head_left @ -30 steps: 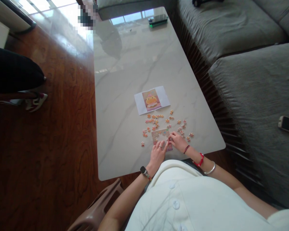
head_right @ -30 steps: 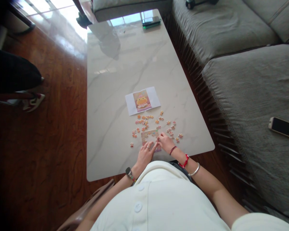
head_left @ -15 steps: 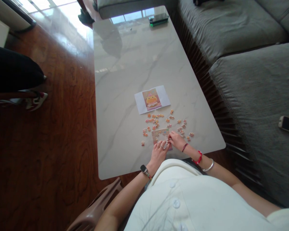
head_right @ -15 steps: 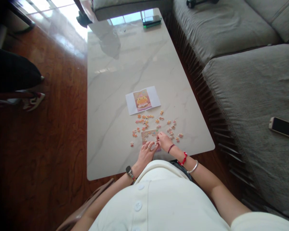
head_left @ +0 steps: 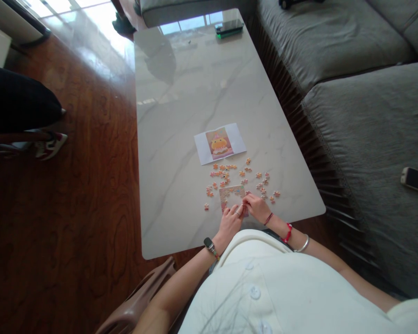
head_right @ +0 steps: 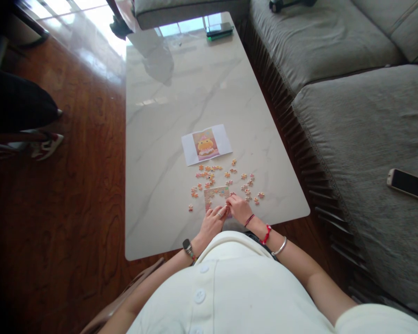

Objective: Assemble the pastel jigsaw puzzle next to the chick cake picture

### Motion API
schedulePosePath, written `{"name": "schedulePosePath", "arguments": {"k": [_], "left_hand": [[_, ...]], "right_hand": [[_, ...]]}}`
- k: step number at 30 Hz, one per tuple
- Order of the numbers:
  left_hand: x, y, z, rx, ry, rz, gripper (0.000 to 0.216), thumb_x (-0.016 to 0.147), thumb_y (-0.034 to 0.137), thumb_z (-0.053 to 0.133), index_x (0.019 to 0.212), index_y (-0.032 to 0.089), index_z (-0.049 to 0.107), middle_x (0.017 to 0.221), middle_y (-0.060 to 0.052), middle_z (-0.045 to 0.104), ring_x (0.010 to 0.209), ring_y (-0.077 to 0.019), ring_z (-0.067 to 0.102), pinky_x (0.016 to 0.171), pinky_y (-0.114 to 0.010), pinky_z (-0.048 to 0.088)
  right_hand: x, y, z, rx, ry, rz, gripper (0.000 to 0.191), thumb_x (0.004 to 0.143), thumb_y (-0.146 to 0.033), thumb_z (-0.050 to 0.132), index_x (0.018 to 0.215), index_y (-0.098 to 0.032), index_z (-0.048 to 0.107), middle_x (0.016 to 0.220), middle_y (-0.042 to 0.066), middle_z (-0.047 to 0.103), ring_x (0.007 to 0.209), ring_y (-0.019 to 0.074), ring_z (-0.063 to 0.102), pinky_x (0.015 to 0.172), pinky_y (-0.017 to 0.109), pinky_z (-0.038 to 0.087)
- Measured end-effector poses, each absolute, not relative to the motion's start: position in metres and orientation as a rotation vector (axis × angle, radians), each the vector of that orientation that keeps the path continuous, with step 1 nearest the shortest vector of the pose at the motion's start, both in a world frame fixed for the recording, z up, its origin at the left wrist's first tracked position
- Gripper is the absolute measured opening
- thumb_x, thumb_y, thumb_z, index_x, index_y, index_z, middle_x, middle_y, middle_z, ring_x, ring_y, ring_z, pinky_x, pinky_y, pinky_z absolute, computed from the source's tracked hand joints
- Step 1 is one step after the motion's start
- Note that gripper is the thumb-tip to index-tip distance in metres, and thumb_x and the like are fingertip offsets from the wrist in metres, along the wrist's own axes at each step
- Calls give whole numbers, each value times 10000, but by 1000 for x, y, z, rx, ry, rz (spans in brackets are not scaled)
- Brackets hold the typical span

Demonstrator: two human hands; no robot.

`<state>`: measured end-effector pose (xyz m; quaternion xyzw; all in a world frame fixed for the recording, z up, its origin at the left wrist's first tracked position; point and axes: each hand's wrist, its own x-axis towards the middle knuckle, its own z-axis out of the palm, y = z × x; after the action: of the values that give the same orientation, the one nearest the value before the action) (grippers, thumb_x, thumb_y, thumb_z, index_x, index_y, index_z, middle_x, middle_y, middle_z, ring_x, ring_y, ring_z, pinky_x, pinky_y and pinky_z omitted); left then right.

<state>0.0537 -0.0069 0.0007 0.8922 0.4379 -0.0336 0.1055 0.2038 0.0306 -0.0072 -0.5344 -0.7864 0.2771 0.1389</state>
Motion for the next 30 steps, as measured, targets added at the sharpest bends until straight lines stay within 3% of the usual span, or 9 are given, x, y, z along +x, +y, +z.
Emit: {"name": "schedulePosePath", "arguments": {"k": [7,14,21,26,30], "left_hand": [[55,-7,2,2592,1290,-133,346,827,206,342,1151,173,456,1165,-75,491,1051,-180,401,797,-316,347],[52,-6,5,2559,1277,-127,440,828,207,331,1266,192,289,1214,-58,447,1080,-167,376,801,-291,353],[50,-9,2,2520,1332,-65,440,817,219,369,1252,233,311,1222,-30,449,1087,-165,373,844,-287,343],[49,-10,1,2562,1305,-55,420,794,203,415,1211,233,376,1232,-35,442,1088,-178,373,856,-306,344],[49,-8,3,2584,1283,-46,385,801,226,412,1187,230,408,1229,-39,442,1091,-182,370,840,-306,357]], "right_hand": [[211,21,-14,-1297,-2401,706,165,799,-162,404,725,-159,551,731,55,554,721,144,498,653,240,382],[226,79,-1,-1674,-1969,884,80,750,-178,483,736,-161,560,688,13,575,611,111,509,598,221,398],[229,71,-3,-1753,-2194,717,205,764,-171,479,957,-179,547,974,72,517,784,140,527,687,241,404],[220,57,-7,-1731,-2247,826,96,747,-134,490,809,-163,558,881,68,548,791,146,519,702,249,403],[223,62,-7,-1694,-2097,1002,38,713,-134,526,715,-150,560,718,33,589,679,126,535,647,243,413]]}}
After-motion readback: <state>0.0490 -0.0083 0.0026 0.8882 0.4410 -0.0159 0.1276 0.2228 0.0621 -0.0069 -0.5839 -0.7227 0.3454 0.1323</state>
